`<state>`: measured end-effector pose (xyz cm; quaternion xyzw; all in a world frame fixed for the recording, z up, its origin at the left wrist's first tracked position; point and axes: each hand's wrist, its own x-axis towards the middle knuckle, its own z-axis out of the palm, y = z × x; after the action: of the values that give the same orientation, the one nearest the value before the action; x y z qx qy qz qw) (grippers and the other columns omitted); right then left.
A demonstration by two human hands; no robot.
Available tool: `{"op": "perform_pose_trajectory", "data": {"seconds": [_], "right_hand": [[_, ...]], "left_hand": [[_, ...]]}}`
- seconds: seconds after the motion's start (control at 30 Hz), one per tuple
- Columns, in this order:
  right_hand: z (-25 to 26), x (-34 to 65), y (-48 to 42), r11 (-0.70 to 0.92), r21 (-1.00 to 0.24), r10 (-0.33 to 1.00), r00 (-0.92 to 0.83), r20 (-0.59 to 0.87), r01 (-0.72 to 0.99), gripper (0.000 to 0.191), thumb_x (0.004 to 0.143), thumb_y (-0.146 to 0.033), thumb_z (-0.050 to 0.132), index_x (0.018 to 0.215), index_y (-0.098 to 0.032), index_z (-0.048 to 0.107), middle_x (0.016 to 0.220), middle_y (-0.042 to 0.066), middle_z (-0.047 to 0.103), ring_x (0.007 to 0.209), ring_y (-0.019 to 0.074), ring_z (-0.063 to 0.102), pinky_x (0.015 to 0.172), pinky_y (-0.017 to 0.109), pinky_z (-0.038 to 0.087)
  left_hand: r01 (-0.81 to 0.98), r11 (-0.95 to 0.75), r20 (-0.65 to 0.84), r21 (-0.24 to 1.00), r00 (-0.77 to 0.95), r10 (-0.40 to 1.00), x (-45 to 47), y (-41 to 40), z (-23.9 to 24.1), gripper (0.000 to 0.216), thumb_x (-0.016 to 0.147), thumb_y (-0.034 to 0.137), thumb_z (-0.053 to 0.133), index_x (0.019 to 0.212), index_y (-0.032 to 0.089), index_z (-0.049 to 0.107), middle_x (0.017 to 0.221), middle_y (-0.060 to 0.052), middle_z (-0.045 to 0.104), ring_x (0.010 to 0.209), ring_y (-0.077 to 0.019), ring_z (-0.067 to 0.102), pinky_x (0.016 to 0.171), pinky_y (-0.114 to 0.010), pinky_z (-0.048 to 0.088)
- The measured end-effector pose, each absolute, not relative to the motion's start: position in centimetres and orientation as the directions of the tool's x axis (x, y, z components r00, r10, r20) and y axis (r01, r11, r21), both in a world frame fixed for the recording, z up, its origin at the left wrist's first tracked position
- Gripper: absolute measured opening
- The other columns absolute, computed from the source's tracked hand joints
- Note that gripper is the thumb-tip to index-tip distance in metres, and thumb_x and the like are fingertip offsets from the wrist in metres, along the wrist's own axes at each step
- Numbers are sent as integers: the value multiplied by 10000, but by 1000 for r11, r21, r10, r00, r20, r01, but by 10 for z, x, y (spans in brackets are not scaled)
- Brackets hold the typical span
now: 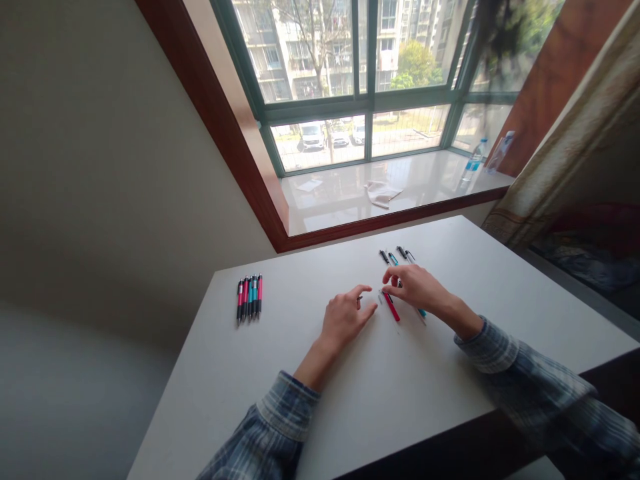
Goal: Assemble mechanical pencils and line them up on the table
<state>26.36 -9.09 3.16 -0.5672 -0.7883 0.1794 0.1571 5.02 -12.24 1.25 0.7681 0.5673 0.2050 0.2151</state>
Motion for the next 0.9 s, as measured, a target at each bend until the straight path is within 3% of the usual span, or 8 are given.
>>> {"op": "perform_pose_trajectory", "data": {"seconds": [0.2,0.63,0.9], "right_hand": [[26,261,-92,314,-449,946,-313,78,836,225,925,-414,628,1012,-240,740,936,32,758,881,207,678,701,291,406],[24,256,-94,254,-464,958,-286,2,849,209,888,-405,673,1001,-247,749,862,32,783,851,232,686,632,298,385],[19,257,-91,266,-496,956,-292,26,827,141,873,-344,665,874,-219,731,814,30,774,768,205,677,667,307,416]], "left_hand": [[860,-255,38,442,266,963,59,-121,10,405,870,527,639,1226,346,710,757,-28,713,768,-244,681,714,-305,434],[855,-262,52,448,267,962,60,-123,10,367,894,491,612,1223,353,703,758,-14,726,760,-237,687,719,-302,438],[844,-262,49,468,271,961,59,-124,12,348,894,439,611,1217,352,703,737,-1,711,725,-224,670,707,-296,433]]}}
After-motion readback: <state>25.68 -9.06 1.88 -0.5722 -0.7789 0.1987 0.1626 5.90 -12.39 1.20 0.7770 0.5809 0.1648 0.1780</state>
